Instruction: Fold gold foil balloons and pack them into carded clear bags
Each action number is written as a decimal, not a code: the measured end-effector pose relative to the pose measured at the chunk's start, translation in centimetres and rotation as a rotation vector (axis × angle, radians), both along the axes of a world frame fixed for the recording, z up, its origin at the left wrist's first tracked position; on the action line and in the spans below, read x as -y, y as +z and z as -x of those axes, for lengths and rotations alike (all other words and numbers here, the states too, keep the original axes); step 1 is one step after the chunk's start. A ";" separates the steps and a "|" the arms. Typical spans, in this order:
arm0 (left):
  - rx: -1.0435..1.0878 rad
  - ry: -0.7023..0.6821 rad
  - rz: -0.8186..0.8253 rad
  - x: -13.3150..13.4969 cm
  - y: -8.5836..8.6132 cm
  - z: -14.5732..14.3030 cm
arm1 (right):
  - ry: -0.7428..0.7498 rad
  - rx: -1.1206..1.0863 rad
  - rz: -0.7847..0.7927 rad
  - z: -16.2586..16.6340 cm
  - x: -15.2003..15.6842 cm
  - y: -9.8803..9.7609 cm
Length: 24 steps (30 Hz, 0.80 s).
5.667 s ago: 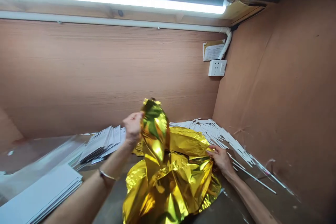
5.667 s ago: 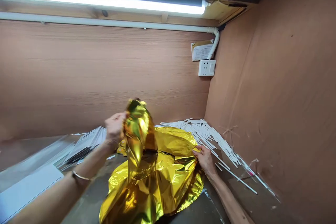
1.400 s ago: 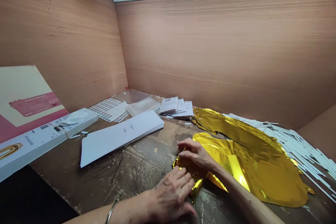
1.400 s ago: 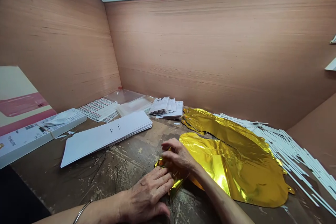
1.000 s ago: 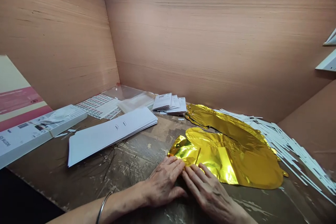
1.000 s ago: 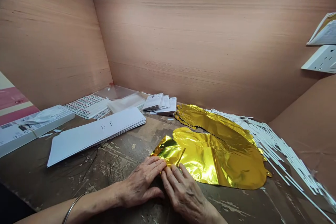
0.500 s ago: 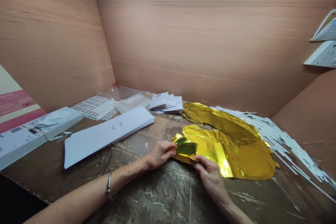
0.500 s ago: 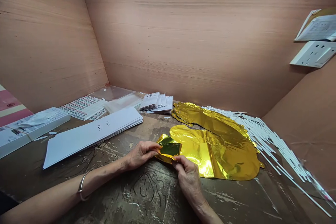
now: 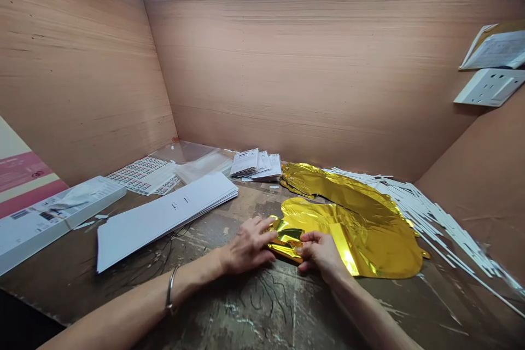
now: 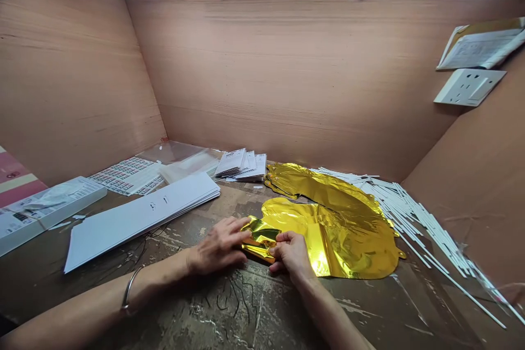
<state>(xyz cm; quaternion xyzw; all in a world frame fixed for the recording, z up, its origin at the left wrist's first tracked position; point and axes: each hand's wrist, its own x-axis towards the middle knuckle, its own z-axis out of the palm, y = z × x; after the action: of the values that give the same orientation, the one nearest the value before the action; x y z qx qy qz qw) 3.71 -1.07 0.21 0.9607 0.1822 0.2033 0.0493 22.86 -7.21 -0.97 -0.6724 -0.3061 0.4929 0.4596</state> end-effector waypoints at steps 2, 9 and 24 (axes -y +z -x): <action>-0.048 -0.049 -0.277 0.8 -0.5 0.2 | 0.001 -0.017 0.026 -0.3 -0.1 0.2; -0.162 -0.008 -0.474 1.0 -1.1 -1.7 | 0.036 0.140 0.030 -0.6 1.2 2.1; -0.164 0.046 0.377 0.1 6.4 -0.5 | 0.585 0.982 -0.484 -0.2 3.4 2.8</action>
<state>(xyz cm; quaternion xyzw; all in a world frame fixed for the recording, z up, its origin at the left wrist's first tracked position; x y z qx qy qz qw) 4.20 -1.12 6.61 0.9435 0.2422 0.0877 0.2084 23.03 -10.61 1.84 -0.5858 -0.7564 0.1480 0.2504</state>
